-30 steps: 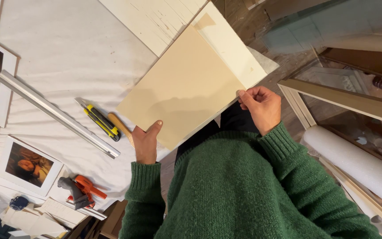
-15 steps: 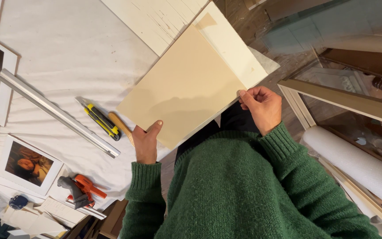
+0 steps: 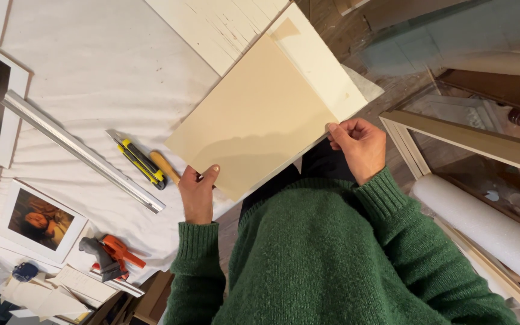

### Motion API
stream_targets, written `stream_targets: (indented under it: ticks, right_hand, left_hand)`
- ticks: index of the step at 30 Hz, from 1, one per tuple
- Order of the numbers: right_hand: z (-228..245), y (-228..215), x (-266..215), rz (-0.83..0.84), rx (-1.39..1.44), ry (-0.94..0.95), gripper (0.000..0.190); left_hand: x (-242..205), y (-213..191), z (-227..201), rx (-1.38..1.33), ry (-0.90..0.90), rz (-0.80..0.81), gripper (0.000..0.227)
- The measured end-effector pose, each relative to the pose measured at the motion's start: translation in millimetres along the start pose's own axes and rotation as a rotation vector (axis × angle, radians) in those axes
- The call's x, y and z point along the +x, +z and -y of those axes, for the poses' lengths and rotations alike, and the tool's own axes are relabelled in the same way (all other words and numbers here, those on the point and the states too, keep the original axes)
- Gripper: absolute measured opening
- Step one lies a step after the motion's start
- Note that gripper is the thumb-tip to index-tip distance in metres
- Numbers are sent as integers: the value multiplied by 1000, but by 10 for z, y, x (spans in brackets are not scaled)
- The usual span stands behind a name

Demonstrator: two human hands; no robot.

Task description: The recorder uses a utility knife and a metal ruler to cut a mat board for framing a photograph.

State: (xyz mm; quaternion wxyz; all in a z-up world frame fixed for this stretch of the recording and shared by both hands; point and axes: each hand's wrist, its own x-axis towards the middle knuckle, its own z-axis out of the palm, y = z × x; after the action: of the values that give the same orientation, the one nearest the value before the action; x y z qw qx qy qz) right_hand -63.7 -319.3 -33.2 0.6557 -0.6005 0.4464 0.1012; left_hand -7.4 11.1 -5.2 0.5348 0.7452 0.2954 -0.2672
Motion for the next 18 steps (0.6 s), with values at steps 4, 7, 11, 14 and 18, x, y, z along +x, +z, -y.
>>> stream_targets:
  ticks: [4, 7, 11, 14, 18]
  right_hand:
    - [-5, -2, 3, 0, -2, 7, 21]
    - [-21, -2, 7, 1, 12, 1, 20]
    - [-38, -7, 13, -3, 2, -7, 21]
    - [-35, 0, 12, 1, 4, -4, 20]
    - [-39, -8, 18, 5, 13, -6, 21]
  left_hand:
    - [-14, 8, -21, 40, -11, -15, 25]
    - [-6, 0, -3, 11, -6, -11, 25]
    - [2, -4, 5, -19, 9, 2, 26]
    - [-3, -25, 4, 35, 9, 0, 26]
    - [-34, -132, -59, -12, -22, 28, 25]
